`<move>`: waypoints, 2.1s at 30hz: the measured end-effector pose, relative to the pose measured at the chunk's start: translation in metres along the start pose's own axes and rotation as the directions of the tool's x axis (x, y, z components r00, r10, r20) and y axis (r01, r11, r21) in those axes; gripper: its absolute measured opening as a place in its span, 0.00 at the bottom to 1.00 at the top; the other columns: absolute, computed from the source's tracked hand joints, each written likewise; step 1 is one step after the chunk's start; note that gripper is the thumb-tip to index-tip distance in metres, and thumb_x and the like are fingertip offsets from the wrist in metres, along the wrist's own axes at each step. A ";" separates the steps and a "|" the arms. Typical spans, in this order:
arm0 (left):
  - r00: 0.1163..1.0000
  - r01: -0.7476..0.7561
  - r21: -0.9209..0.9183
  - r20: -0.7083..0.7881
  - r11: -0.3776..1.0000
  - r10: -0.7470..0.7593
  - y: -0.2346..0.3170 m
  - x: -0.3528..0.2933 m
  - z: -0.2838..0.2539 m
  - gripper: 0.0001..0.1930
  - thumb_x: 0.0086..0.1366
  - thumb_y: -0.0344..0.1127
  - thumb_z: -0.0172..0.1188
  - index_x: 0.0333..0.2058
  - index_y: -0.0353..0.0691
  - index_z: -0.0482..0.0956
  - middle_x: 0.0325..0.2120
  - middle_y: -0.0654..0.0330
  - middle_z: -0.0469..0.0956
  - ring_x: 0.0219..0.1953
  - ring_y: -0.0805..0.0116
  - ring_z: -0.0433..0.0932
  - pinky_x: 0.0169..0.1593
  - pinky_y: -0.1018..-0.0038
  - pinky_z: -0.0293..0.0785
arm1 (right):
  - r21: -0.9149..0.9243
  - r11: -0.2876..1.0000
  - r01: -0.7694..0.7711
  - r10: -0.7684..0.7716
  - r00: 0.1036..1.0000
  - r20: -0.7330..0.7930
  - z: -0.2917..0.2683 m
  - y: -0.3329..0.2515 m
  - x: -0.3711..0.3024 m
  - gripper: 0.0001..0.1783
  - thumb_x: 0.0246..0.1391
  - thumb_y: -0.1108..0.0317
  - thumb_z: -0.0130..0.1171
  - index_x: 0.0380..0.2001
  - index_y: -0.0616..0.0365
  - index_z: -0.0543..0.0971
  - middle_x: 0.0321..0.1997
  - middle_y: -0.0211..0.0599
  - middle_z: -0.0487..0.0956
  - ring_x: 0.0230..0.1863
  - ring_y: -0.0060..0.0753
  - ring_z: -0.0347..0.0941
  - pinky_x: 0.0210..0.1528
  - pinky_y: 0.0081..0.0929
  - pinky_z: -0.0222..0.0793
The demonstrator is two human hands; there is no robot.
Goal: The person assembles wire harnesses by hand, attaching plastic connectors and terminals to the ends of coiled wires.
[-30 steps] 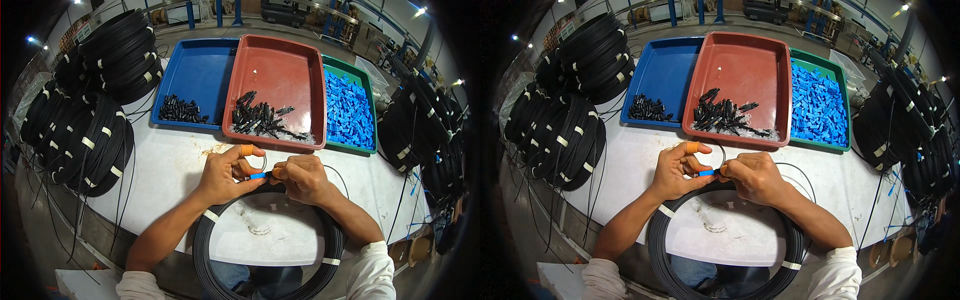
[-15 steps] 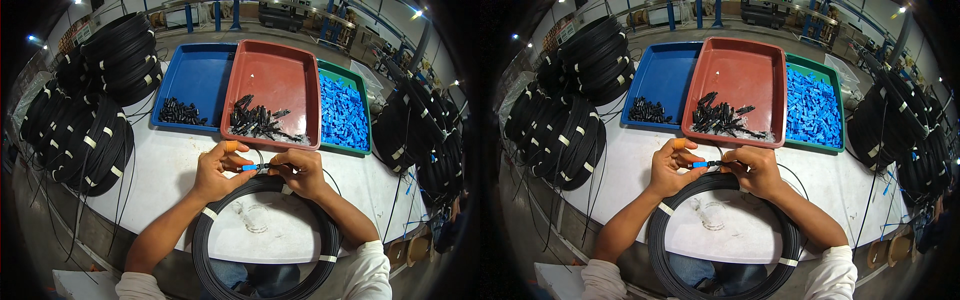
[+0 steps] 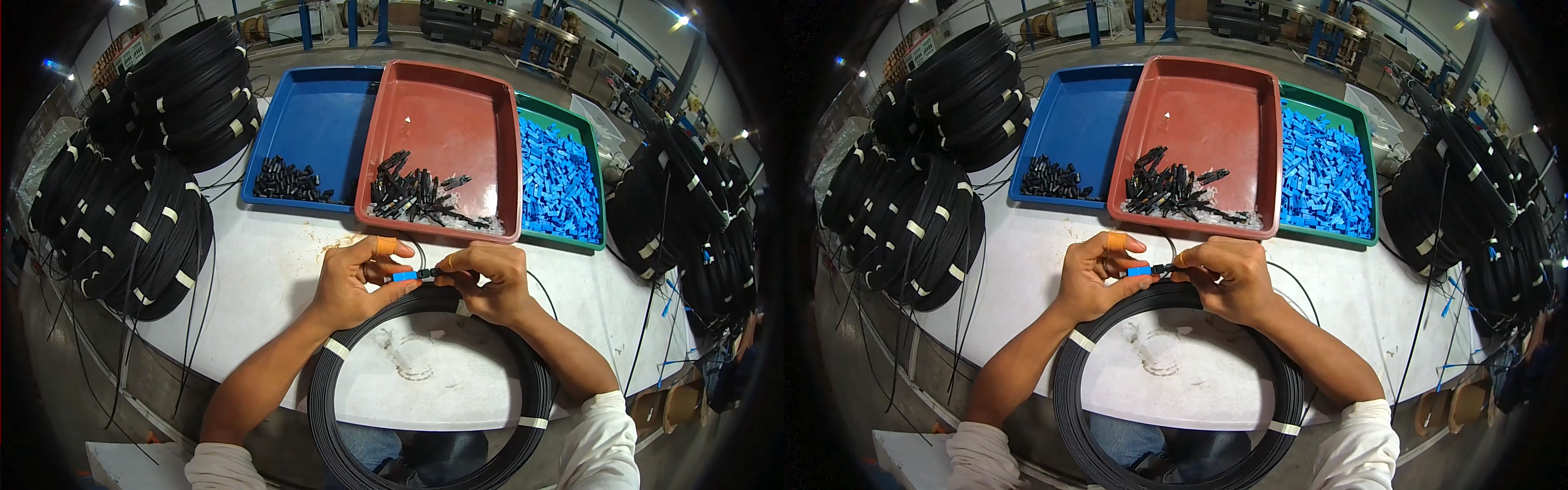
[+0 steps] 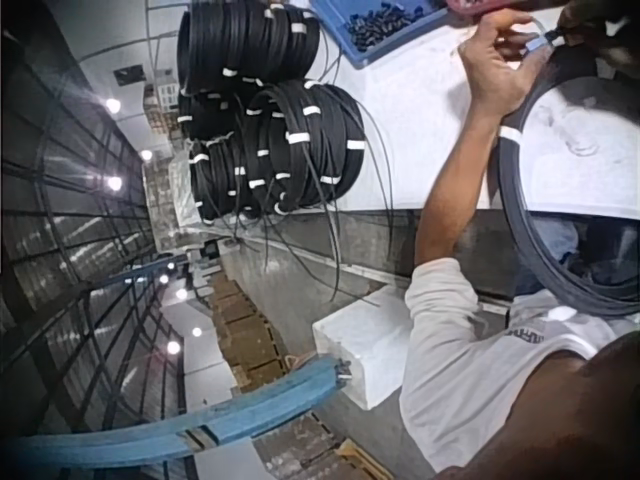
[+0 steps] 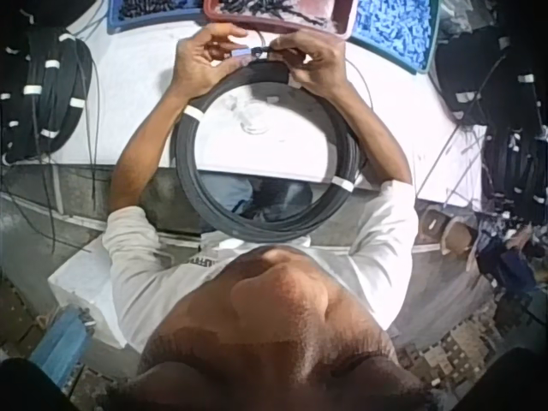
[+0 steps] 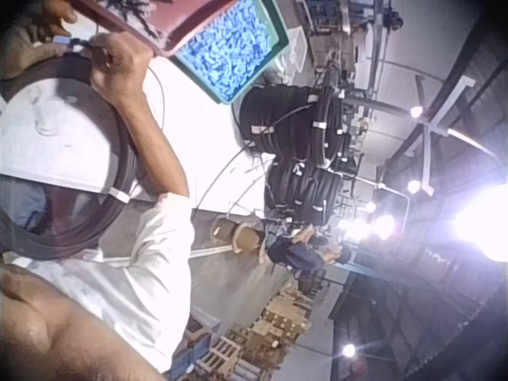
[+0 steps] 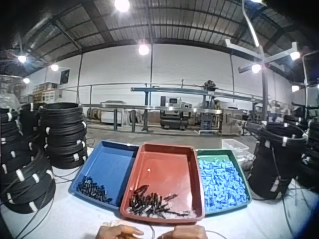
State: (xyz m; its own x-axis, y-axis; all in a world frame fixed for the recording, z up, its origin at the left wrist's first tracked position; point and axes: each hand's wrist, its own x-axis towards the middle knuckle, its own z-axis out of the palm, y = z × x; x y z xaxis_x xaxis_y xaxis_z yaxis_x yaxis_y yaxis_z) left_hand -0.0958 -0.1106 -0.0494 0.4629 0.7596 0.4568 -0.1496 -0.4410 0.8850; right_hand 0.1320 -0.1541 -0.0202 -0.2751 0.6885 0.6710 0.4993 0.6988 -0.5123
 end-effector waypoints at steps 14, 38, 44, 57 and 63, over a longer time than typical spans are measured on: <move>0.999 -0.020 0.018 0.027 1.000 0.019 0.020 -0.002 0.006 0.06 0.53 0.23 0.73 0.30 0.30 0.86 0.25 0.54 0.85 0.27 0.74 0.85 0.32 0.81 0.81 | -0.316 0.786 0.531 -0.546 0.837 0.046 -0.007 -0.007 0.007 0.13 0.35 0.76 0.66 0.30 0.64 0.81 0.32 0.40 0.83 0.19 0.28 0.71 0.19 0.25 0.66; 0.849 -0.526 0.485 0.249 0.698 0.467 0.031 -0.005 0.002 0.05 0.49 0.23 0.70 0.27 0.35 0.84 0.28 0.53 0.86 0.23 0.63 0.85 0.25 0.78 0.81 | 0.090 0.939 -0.331 0.300 0.921 0.249 -0.009 -0.037 0.008 0.08 0.41 0.85 0.67 0.25 0.67 0.79 0.26 0.44 0.84 0.28 0.36 0.83 0.31 0.29 0.76; 0.991 -0.134 0.217 0.031 0.967 0.131 0.032 -0.007 0.002 0.03 0.55 0.21 0.70 0.29 0.31 0.84 0.28 0.53 0.85 0.26 0.73 0.84 0.27 0.81 0.80 | 0.000 0.997 -0.081 0.080 0.986 0.148 -0.002 -0.027 0.007 0.11 0.36 0.85 0.67 0.27 0.63 0.79 0.26 0.40 0.82 0.24 0.36 0.78 0.26 0.30 0.73; 0.967 -0.249 0.196 -0.005 0.949 0.254 0.032 0.001 0.011 0.05 0.55 0.22 0.71 0.31 0.32 0.85 0.29 0.53 0.86 0.27 0.73 0.85 0.31 0.80 0.82 | -0.366 0.790 0.491 -0.524 0.852 0.011 -0.003 -0.025 0.011 0.11 0.36 0.75 0.68 0.27 0.64 0.79 0.32 0.41 0.83 0.24 0.32 0.75 0.23 0.27 0.70; 0.796 -0.552 0.595 0.169 0.584 0.581 0.040 -0.002 0.012 0.05 0.53 0.21 0.69 0.23 0.38 0.82 0.28 0.56 0.86 0.25 0.69 0.85 0.22 0.80 0.75 | -0.170 0.957 0.237 -0.231 0.971 0.057 -0.005 -0.034 0.004 0.12 0.30 0.86 0.64 0.23 0.63 0.78 0.30 0.43 0.83 0.29 0.32 0.81 0.27 0.26 0.76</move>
State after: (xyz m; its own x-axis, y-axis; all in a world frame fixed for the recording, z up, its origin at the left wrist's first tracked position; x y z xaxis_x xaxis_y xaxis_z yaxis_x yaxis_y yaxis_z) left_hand -0.0922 -0.1359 -0.0158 0.4292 0.2683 0.8625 0.1765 -0.9614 0.2112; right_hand 0.1184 -0.1762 0.0026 -0.4289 0.5186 0.7397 0.5519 0.7987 -0.2400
